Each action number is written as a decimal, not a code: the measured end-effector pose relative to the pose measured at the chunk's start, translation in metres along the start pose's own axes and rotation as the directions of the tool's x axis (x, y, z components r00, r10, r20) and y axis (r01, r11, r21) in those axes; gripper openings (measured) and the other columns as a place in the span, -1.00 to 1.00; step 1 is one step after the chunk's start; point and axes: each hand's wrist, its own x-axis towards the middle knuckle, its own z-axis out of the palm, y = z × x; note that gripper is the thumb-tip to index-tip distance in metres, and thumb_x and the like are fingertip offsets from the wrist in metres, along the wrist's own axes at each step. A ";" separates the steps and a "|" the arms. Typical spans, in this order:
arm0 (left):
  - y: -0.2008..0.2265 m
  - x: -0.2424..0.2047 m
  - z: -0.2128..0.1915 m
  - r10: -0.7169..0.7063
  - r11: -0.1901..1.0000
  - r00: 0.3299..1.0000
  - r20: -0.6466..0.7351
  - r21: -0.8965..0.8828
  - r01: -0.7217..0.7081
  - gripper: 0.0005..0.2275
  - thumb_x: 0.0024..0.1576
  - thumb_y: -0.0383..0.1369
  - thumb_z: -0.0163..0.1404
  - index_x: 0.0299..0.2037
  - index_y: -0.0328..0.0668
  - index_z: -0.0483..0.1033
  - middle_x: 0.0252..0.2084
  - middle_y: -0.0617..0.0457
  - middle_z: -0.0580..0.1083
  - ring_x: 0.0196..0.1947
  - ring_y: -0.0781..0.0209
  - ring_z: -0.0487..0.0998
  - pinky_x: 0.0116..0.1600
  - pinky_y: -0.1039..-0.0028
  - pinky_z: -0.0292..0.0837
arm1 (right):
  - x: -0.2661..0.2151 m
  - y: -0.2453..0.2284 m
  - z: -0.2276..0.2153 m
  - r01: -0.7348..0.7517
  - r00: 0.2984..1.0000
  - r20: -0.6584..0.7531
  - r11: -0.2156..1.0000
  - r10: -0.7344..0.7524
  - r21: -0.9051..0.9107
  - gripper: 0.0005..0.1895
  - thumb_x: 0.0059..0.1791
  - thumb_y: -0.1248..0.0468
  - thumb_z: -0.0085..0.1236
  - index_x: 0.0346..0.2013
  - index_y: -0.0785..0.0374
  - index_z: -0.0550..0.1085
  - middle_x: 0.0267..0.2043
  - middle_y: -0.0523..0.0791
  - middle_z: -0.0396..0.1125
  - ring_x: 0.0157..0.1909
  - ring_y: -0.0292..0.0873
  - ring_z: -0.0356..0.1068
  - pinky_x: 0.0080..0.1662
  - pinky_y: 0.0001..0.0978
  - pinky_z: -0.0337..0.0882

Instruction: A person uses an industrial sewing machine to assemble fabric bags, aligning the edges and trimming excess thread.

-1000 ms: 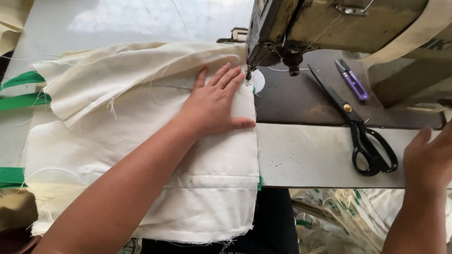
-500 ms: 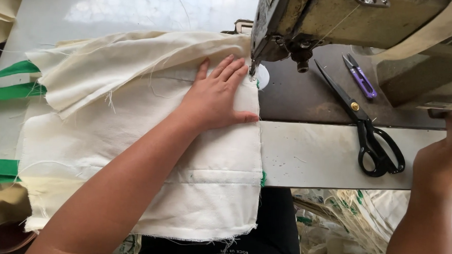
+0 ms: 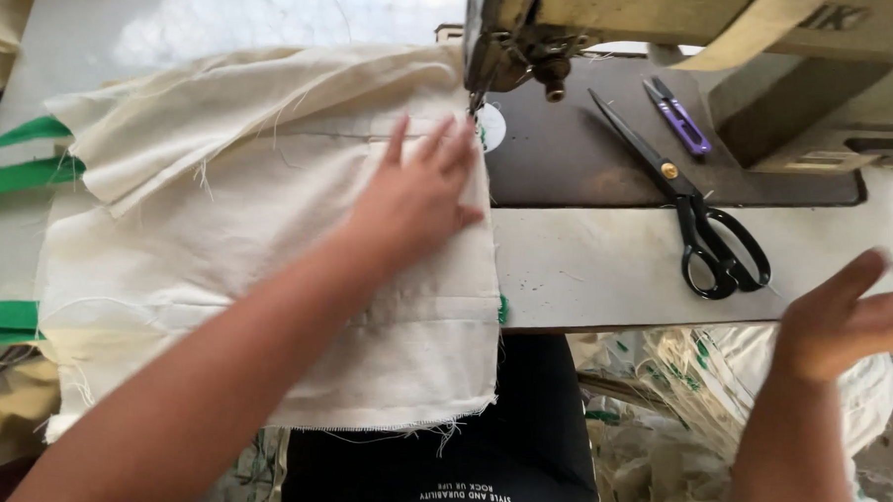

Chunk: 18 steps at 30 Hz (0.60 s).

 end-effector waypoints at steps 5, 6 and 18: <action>0.095 -0.104 -0.035 0.171 0.971 0.961 -0.219 0.204 -0.126 -0.53 0.05 -0.35 -0.11 0.17 -0.43 0.46 0.12 -0.22 0.45 0.09 -0.08 0.46 0.36 0.06 0.25 | -0.079 -0.133 -0.049 0.107 0.978 0.203 0.945 -0.044 -0.310 -0.63 0.28 0.45 -0.23 -0.16 0.09 0.55 -0.28 -0.39 0.39 -0.39 -0.31 0.01 -0.28 -0.51 -0.02; 0.109 -0.123 -0.039 0.148 0.978 0.970 -0.195 0.175 -0.114 -0.19 -0.18 0.02 0.04 0.27 -0.40 0.36 0.28 -0.23 0.35 0.27 -0.10 0.34 0.42 -0.01 0.13 | -0.060 -0.174 -0.056 -0.300 0.868 0.458 0.936 0.189 0.184 -0.73 0.20 0.36 -0.15 -0.19 0.17 0.55 -0.28 -0.25 0.44 -0.31 -0.24 0.26 -0.18 -0.46 0.22; 0.115 -0.156 -0.048 -0.251 0.617 0.899 -0.360 -0.775 -0.138 -0.61 0.19 -0.56 -0.22 0.24 -0.45 0.39 0.27 -0.30 0.45 0.35 -0.16 0.45 0.48 0.19 0.29 | -0.042 -0.254 -0.030 -0.961 -0.082 0.983 -0.274 0.162 -0.035 -0.62 0.08 0.10 -0.04 -0.13 0.30 0.63 -0.15 -0.07 0.57 -0.08 -0.18 0.48 -0.05 -0.32 0.41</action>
